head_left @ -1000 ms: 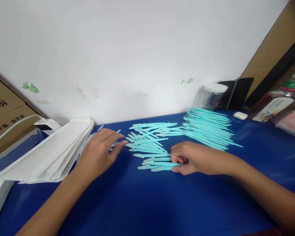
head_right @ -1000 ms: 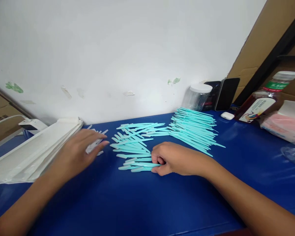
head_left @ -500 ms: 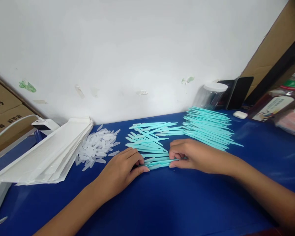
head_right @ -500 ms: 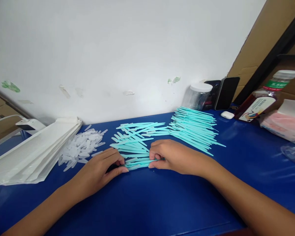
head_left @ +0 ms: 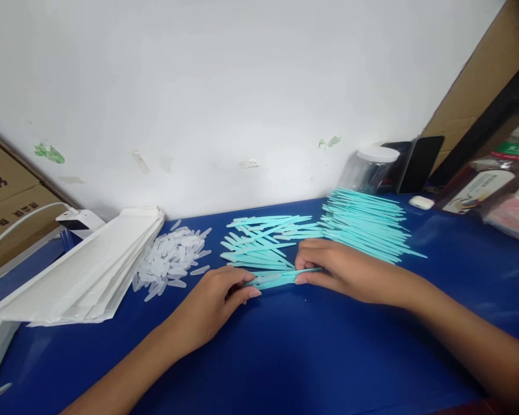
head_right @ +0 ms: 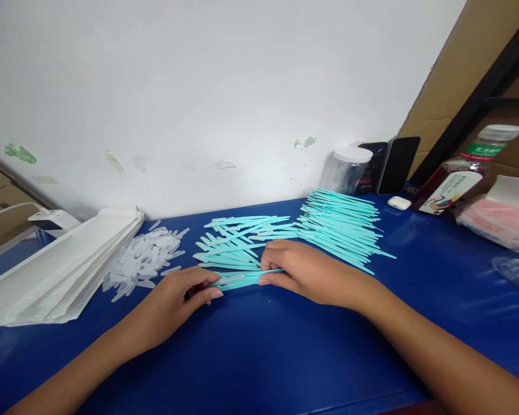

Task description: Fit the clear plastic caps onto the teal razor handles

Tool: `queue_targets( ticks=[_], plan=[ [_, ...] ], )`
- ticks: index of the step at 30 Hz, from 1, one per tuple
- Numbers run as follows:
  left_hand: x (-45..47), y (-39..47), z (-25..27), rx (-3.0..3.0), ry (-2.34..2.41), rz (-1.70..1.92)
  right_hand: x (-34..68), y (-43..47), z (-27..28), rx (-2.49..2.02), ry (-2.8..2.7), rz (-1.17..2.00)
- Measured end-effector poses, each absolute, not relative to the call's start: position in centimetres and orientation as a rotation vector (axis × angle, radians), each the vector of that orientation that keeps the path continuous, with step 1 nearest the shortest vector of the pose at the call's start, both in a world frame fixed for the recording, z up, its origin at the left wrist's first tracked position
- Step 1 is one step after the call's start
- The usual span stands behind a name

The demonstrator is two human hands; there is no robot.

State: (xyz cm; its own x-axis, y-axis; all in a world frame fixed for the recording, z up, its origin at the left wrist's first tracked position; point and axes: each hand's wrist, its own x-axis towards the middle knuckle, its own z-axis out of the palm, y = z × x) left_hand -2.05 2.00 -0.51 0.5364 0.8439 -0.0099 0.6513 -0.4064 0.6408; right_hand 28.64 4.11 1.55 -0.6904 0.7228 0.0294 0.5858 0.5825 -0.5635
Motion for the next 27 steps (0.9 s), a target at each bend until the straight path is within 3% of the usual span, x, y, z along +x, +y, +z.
queue_targets(
  ticks=[12, 27],
  plan=[
    [-2.2, 2.0, -0.1, 1.785, 1.376, 0.510, 28.7, 4.0, 1.4, -1.195, -2.486, 0.784],
    [-2.3, 2.0, -0.4, 2.477, 1.223, 0.742, 29.1, 4.7, 1.7, -1.128, -2.239, 0.917]
  ],
)
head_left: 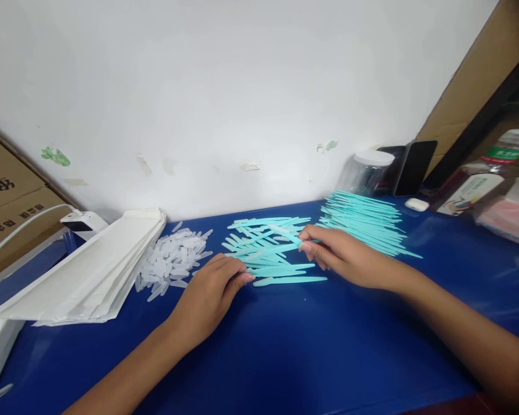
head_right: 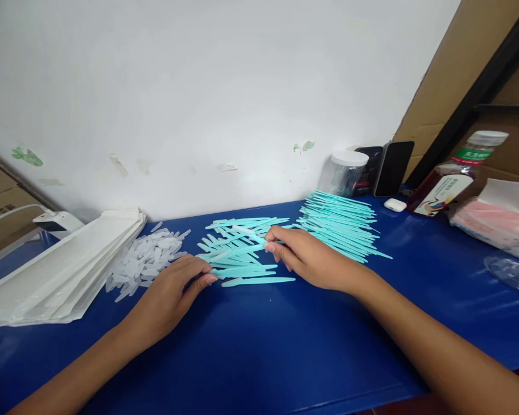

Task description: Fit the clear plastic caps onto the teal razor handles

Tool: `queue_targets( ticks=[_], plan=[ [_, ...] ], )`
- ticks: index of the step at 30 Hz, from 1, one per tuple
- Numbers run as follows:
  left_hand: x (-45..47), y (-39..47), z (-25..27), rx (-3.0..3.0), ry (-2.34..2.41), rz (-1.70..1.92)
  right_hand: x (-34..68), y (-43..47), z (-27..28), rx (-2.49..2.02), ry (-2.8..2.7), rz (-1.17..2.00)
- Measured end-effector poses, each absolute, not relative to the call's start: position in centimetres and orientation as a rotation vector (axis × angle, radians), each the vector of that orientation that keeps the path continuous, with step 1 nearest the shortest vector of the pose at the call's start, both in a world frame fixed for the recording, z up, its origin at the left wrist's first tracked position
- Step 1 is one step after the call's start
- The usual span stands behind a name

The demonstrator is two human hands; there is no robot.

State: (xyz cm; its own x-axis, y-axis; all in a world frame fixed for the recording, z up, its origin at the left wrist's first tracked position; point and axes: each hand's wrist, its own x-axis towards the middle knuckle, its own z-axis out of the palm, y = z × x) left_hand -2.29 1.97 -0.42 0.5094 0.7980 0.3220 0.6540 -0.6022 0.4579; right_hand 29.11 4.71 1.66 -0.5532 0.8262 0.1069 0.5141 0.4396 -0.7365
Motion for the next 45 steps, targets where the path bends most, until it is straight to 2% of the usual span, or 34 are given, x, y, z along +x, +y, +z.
queue_targets(
  ticks=[12, 27, 37, 42, 45],
  plan=[
    [-2.1, 2.0, -0.9, 2.578, 0.842, 0.888, 28.2, 4.3, 1.7, -0.965, -2.325, 0.871],
    [-1.8, 1.7, -0.6, 2.793, 0.787, 0.953, 28.6, 4.6, 1.1, -0.902, -2.389, 0.433],
    [-0.7, 0.3, -0.9, 2.813, 0.638, 0.957, 26.6, 3.1, 0.7, -0.817, -2.420, 0.544],
    [-1.3, 0.5, -1.2, 2.794, 0.622, 1.005, 27.7, 4.3, 0.8, -1.022, -2.259, 0.729],
    [-1.5, 0.7, -1.3, 2.794, 0.615, 1.032, 28.9, 5.4, 0.9, -1.228, -2.222, 0.692]
  ],
)
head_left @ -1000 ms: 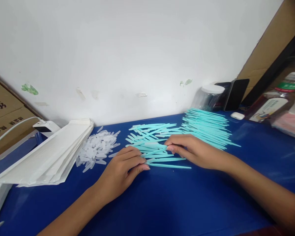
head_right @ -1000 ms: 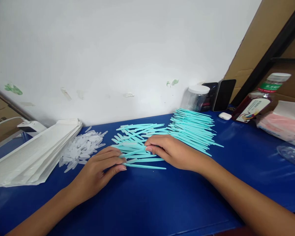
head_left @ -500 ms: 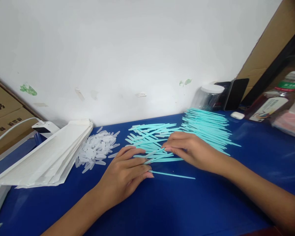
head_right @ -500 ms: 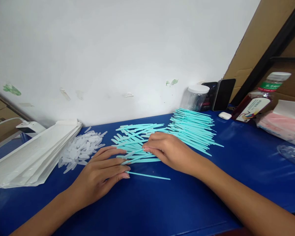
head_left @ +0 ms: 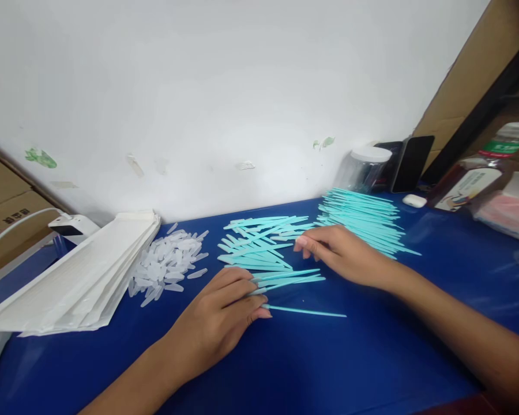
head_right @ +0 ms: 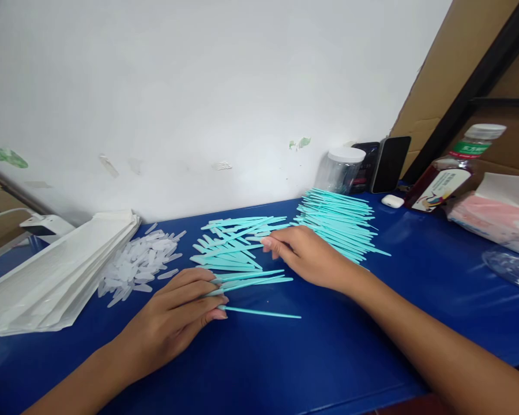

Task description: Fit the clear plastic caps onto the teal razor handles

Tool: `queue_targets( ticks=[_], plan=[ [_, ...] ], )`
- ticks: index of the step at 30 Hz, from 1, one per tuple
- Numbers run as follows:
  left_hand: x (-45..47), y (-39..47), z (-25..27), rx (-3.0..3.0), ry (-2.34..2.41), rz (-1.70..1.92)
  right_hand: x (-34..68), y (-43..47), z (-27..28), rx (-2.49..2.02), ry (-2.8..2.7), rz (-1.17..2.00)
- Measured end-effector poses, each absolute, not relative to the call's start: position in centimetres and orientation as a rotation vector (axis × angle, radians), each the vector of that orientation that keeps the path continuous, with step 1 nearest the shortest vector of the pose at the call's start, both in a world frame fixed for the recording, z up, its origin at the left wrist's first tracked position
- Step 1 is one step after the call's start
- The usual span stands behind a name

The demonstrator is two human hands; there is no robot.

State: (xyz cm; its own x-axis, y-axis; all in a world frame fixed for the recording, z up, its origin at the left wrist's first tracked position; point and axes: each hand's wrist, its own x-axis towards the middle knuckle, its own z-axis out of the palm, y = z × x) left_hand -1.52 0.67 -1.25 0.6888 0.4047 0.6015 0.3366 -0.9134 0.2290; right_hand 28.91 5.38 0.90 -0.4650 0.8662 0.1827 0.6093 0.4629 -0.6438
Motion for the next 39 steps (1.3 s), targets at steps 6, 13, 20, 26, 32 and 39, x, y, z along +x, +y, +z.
queue_targets(
  ticks=[6, 13, 20, 26, 32, 39],
  plan=[
    [-1.3, 0.4, -0.7, 2.805, 0.621, 1.067, 29.8, 5.8, 0.7, -1.319, -2.423, 0.878],
    [-0.9, 0.0, -0.2, 2.811, 0.616, 1.006, 30.0, 5.5, 0.7, -1.316, -2.467, 0.948],
    [-0.7, 0.1, -0.6, 2.821, 0.561, 1.083, 29.9, 5.5, 1.7, -1.105, -2.343, 0.813],
    [-0.7, -0.2, -0.7, 2.770, 0.557, 1.004, 28.7, 4.8, 0.9, -1.032, -2.306, 0.853],
    [-0.8, 0.3, -0.9, 2.758, 0.529, 1.007, 28.4, 4.4, 1.3, -0.917, -2.313, 0.824],
    [-0.7, 0.0, -0.8, 2.762, 0.542, 1.006, 28.2, 4.1, 1.0, -0.841, -2.507, 0.737]
  ],
)
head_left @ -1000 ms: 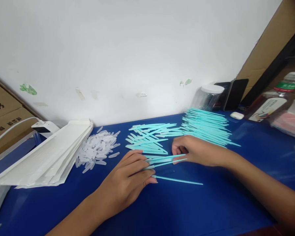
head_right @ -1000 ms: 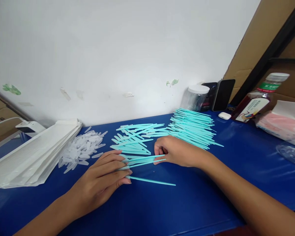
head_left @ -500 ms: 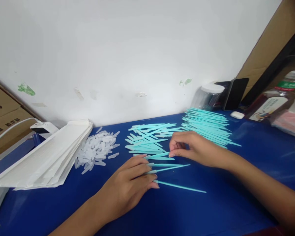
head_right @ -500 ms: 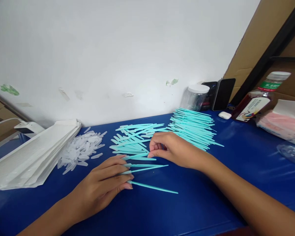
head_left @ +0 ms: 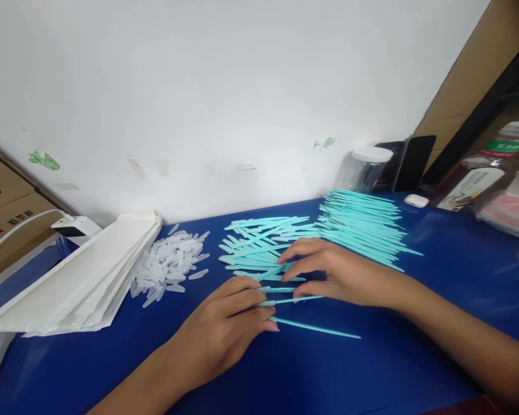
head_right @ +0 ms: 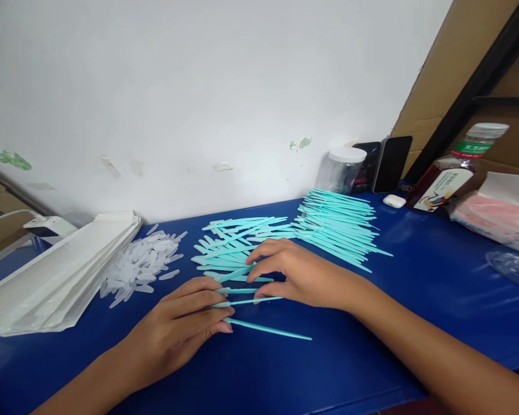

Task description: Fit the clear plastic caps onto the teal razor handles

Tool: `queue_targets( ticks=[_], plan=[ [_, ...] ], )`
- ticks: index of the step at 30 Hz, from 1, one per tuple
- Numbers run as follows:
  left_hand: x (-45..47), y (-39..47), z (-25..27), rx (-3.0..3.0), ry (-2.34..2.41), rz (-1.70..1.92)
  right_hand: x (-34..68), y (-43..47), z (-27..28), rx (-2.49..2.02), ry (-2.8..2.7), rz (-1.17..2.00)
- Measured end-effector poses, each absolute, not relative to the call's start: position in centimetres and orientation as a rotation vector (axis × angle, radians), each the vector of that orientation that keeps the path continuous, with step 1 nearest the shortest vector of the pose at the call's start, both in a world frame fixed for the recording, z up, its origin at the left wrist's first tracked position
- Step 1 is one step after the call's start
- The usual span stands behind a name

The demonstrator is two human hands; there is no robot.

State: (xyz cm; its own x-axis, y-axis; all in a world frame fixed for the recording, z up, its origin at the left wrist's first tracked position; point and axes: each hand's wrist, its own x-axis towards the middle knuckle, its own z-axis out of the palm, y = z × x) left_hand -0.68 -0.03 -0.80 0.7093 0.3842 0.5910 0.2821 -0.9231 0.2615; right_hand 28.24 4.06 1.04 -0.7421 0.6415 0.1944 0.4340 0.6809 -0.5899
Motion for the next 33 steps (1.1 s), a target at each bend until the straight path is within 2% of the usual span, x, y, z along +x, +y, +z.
queue_targets(
  ticks=[12, 17, 24, 33],
  plan=[
    [-0.5, -0.2, -0.4, 2.857, 0.585, 0.827, 27.3, 3.3, 1.2, -0.730, -2.469, 0.541],
    [-0.5, -0.3, -0.5, 2.846, 0.591, 0.794, 27.5, 3.3, 1.3, -0.703, -2.429, 0.569],
    [-0.1, -0.6, -0.3, 2.929, 0.554, 0.817, 29.0, 4.2, 2.1, -0.746, -2.428, 0.645],
    [-1.1, 0.2, -0.2, 2.942, 0.580, 0.909, 32.2, 5.9, 3.0, -0.915, -2.339, 0.470]
  ],
)
